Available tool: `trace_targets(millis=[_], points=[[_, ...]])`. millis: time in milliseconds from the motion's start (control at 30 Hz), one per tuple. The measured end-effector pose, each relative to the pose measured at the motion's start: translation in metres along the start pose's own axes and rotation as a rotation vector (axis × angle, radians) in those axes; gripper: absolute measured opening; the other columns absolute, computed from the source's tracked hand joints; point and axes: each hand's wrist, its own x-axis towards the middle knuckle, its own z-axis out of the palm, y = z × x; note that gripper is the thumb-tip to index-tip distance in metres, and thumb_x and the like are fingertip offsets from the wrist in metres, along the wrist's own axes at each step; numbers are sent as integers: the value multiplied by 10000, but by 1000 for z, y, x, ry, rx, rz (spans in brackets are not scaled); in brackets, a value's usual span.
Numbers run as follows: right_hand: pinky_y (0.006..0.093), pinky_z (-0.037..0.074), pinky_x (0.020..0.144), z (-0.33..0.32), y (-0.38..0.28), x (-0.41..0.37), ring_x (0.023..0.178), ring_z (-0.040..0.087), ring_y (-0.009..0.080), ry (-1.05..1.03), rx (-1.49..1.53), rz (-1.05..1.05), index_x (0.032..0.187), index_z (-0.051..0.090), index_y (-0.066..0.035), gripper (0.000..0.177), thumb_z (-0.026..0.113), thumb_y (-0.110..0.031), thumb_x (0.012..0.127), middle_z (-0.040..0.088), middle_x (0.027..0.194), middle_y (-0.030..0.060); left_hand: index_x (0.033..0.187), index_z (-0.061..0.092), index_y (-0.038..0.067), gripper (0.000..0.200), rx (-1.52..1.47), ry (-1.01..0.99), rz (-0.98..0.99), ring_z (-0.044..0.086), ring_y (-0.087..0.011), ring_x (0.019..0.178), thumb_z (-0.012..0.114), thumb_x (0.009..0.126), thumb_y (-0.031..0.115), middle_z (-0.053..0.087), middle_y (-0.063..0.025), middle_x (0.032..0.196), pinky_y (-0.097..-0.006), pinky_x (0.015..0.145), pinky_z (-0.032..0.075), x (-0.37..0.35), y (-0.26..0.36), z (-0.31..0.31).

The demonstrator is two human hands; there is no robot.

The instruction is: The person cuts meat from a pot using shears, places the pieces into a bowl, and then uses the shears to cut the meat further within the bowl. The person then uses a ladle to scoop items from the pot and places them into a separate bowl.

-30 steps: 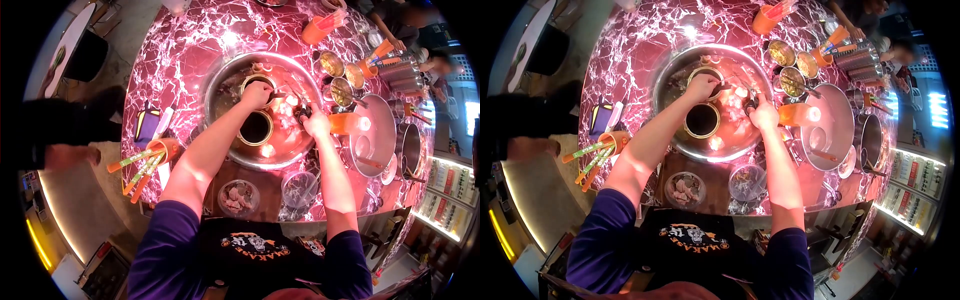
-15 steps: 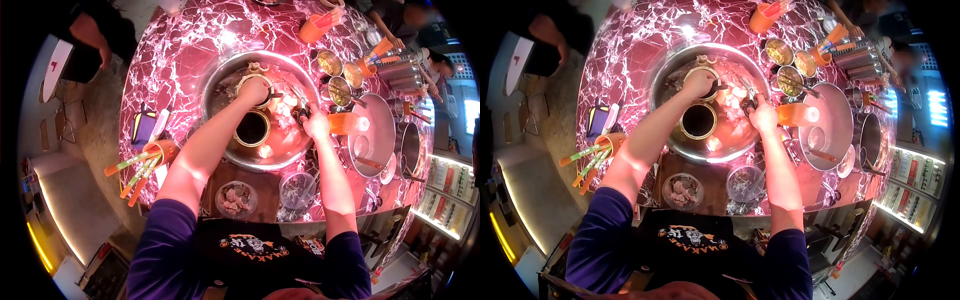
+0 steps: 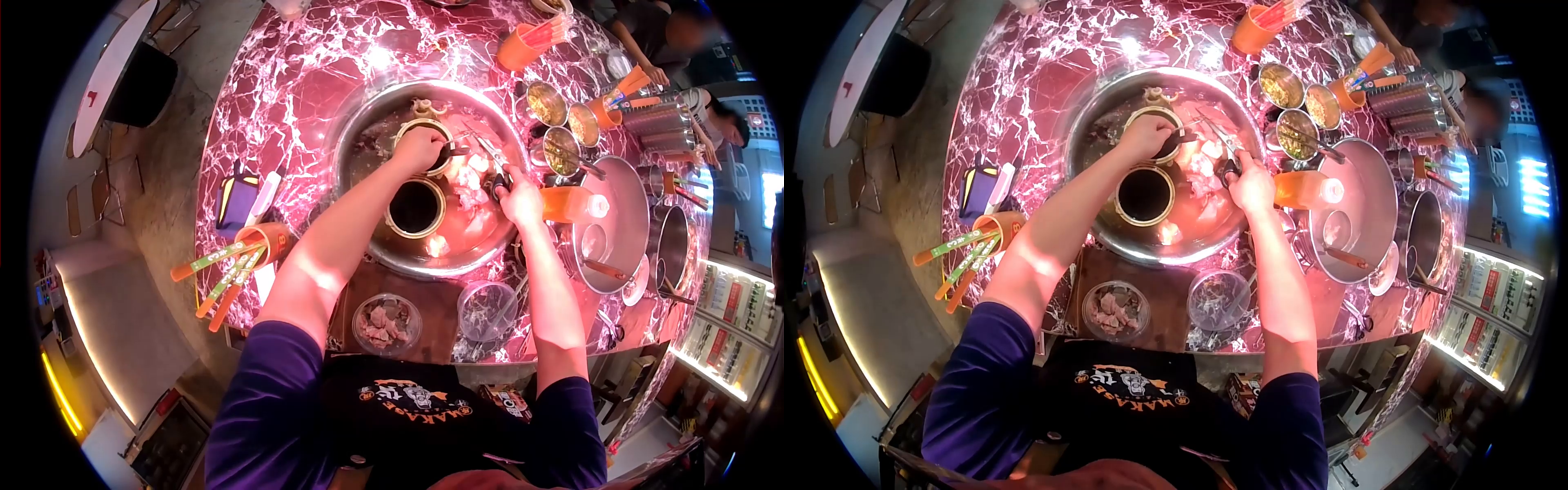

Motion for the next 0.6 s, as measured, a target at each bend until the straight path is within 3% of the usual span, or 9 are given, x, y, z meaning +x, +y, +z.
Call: trace_targets(millis=[100, 133, 267, 300, 400, 600], points=[[452, 515, 939, -1, 12, -1, 1084, 650, 388, -18, 41, -17, 1292, 627, -174, 487, 736, -173, 817, 679, 1181, 172, 980, 763, 92, 233, -42, 57, -1, 690, -329, 909, 596, 883, 221, 728, -154, 979, -433, 827, 530, -4, 3, -4], [450, 516, 935, -4, 16, -4, 1078, 651, 388, -44, 65, -1, 1283, 640, -179, 474, 733, -151, 819, 682, 1176, 170, 986, 755, 61, 220, -73, 62, 8, 687, -281, 867, 610, 890, 196, 724, -142, 931, -398, 800, 525, -5, 6, -6], [479, 514, 913, -15, 12, -15, 1052, 661, 397, -64, 23, 58, 1309, 570, -186, 549, 744, -273, 795, 676, 1147, 196, 1011, 745, 18, 195, -183, 74, 57, 680, -187, 823, 634, 908, 141, 731, -101, 891, -332, 777, 523, -10, 10, -15], [475, 510, 922, -13, 11, -13, 1072, 655, 391, -44, 20, 39, 1311, 539, -176, 597, 747, -336, 775, 665, 1149, 199, 1011, 745, 18, 195, -182, 75, 58, 680, -187, 823, 634, 908, 141, 731, -101, 891, -332, 777, 523, -11, 9, -13], [459, 506, 935, 1, -3, 3, 1107, 641, 381, 10, -12, -7, 1306, 545, -163, 608, 752, -353, 767, 656, 1173, 190, 1004, 759, 61, 206, -267, 45, -2, 703, -251, 872, 642, 893, 190, 737, -127, 935, -367, 807, 534, -13, 8, -12], [438, 506, 950, 26, -1, 16, 1103, 645, 378, 71, 83, -63, 1313, 578, -200, 491, 721, -176, 844, 666, 1184, 176, 1025, 753, 49, 201, -299, 76, 2, 697, -226, 840, 645, 905, 168, 738, -119, 919, -353, 792, 535, -15, 8, -16]])
